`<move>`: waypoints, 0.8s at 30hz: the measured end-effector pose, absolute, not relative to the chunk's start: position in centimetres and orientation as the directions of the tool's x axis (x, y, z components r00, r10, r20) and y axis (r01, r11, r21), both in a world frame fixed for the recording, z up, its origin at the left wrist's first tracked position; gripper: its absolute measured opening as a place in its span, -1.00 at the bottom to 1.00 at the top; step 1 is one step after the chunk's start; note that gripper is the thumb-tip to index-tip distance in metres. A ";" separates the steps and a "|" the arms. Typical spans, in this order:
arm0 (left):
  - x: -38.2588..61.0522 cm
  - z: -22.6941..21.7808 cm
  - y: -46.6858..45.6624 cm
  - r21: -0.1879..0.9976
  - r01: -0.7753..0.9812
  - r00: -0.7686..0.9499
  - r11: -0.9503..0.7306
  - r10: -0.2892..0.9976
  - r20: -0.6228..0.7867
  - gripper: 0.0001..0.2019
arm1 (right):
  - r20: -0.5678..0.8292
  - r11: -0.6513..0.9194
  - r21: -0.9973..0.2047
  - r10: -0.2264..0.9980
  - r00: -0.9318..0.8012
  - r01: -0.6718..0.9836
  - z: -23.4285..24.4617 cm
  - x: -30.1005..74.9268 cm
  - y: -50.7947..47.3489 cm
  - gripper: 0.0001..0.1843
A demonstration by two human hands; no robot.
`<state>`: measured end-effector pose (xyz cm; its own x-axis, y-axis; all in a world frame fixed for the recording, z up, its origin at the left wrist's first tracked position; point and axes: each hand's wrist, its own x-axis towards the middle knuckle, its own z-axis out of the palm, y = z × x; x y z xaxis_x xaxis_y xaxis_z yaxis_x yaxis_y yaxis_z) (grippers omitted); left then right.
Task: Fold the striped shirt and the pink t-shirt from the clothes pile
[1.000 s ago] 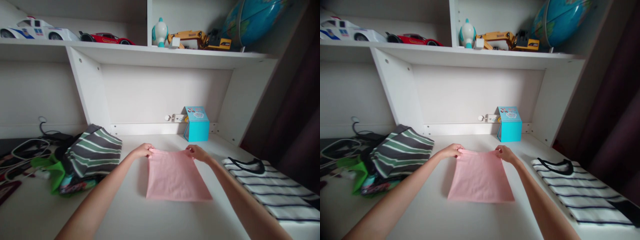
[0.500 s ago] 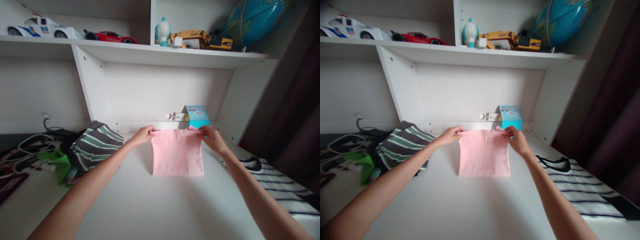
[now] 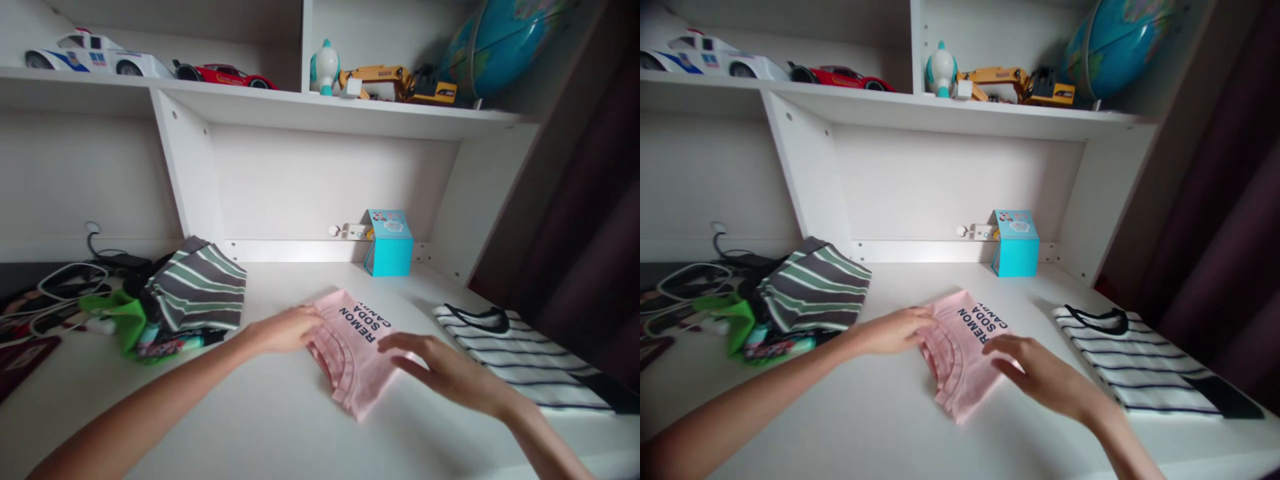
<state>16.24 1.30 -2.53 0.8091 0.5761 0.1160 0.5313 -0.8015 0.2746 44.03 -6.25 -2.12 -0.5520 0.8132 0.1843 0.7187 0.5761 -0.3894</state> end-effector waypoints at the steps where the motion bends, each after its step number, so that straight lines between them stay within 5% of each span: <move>1: 17.5 -3.0 -0.2 0.284 0.490 0.834 -0.824 0.538 0.123 -0.66 | 0.225 0.592 -0.382 0.805 -0.549 0.710 -2.7 44.2 -4.6 -0.68; 7: 23.5 -6.0 -6.0 0.217 0.392 0.896 -0.894 0.424 0.131 -0.41 | 0.294 0.616 -0.228 0.782 -0.550 0.754 -7.6 43.6 4.3 -0.59; 11: 22.5 -6.8 -4.9 0.213 0.428 0.879 -0.878 0.459 0.128 -0.54 | 0.244 0.567 -0.172 0.817 -0.522 0.806 -9.8 43.3 3.8 -0.58; 15: 17.5 -5.9 -1.8 0.246 0.543 0.812 -0.803 0.576 0.088 -0.48 | 0.238 0.463 -0.136 0.873 -0.425 0.876 -8.9 43.9 -0.9 -0.63; 17: 15.2 -5.5 -0.2 0.256 0.653 0.725 -0.713 0.686 0.061 -0.52 | 0.160 0.487 -0.221 0.873 -0.461 0.845 -7.6 44.2 -3.1 -0.69; 20: 13.8 -5.7 1.3 0.261 0.778 0.580 -0.572 0.813 0.052 -0.60 | 0.160 0.479 -0.349 0.877 -0.452 0.806 -6.6 44.9 -4.6 -0.60; 24: 15.5 -7.3 1.0 0.295 0.795 0.555 -0.530 0.832 -0.003 -0.47 | 0.230 0.357 -0.271 0.926 -0.299 0.894 -9.3 45.7 -3.5 -0.37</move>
